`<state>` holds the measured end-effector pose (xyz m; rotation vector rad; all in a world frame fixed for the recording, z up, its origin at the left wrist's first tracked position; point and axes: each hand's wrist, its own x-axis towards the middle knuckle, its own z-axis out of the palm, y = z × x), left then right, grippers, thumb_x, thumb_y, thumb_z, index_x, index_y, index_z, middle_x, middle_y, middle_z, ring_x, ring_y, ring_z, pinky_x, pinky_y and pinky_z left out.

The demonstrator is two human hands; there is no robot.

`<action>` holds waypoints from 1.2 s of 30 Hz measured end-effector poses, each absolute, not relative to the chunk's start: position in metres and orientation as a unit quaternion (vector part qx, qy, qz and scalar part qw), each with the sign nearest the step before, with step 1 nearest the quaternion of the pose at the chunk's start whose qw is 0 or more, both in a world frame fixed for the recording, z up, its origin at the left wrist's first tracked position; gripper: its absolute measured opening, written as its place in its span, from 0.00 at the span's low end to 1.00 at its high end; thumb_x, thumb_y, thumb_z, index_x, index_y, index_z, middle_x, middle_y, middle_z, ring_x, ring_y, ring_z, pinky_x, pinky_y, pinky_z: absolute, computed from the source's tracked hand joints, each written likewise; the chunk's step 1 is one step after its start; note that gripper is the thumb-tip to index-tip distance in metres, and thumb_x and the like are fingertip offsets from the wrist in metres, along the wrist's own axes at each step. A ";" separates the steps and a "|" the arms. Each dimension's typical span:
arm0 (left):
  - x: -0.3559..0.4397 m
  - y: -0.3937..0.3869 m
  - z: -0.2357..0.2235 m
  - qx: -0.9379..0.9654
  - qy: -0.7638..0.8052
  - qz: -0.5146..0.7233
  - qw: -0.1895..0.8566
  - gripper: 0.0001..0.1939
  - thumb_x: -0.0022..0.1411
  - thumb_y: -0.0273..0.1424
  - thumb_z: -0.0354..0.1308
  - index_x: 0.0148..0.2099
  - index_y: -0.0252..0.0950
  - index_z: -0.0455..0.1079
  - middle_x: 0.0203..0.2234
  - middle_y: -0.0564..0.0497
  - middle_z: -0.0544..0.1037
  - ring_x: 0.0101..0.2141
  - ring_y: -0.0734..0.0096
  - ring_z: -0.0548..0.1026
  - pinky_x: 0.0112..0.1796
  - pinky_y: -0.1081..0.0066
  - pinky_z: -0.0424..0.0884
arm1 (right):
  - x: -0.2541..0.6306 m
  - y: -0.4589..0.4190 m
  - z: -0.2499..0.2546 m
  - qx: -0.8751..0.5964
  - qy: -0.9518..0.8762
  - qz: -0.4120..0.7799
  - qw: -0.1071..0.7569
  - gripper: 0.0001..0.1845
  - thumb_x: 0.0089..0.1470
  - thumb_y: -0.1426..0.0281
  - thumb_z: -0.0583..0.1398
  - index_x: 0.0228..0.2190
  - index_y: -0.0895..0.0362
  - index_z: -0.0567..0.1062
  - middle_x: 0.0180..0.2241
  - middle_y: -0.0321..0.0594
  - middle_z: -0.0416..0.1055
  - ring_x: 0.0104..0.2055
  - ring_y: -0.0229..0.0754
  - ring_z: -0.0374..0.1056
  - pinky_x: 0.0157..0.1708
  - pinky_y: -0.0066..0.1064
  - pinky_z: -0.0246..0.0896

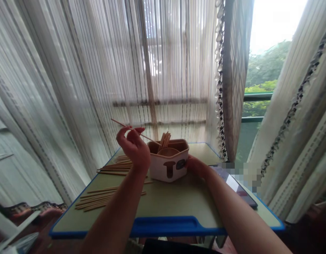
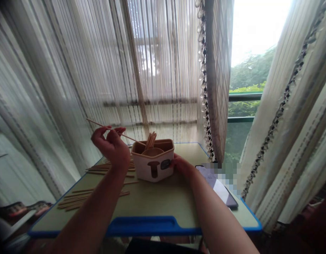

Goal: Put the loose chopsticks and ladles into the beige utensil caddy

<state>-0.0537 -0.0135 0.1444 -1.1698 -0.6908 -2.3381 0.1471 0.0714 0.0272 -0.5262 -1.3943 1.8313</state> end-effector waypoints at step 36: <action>-0.063 -0.005 0.105 -0.643 -0.546 -0.491 0.218 0.10 0.57 0.32 0.55 0.39 0.37 0.76 0.33 0.46 0.80 0.44 0.57 0.74 0.47 0.58 0.68 | 0.148 0.064 0.028 -0.215 -0.560 0.702 0.384 0.28 0.27 0.81 0.55 0.36 0.56 0.75 0.33 0.38 0.78 0.40 0.49 0.72 0.39 0.38 0.64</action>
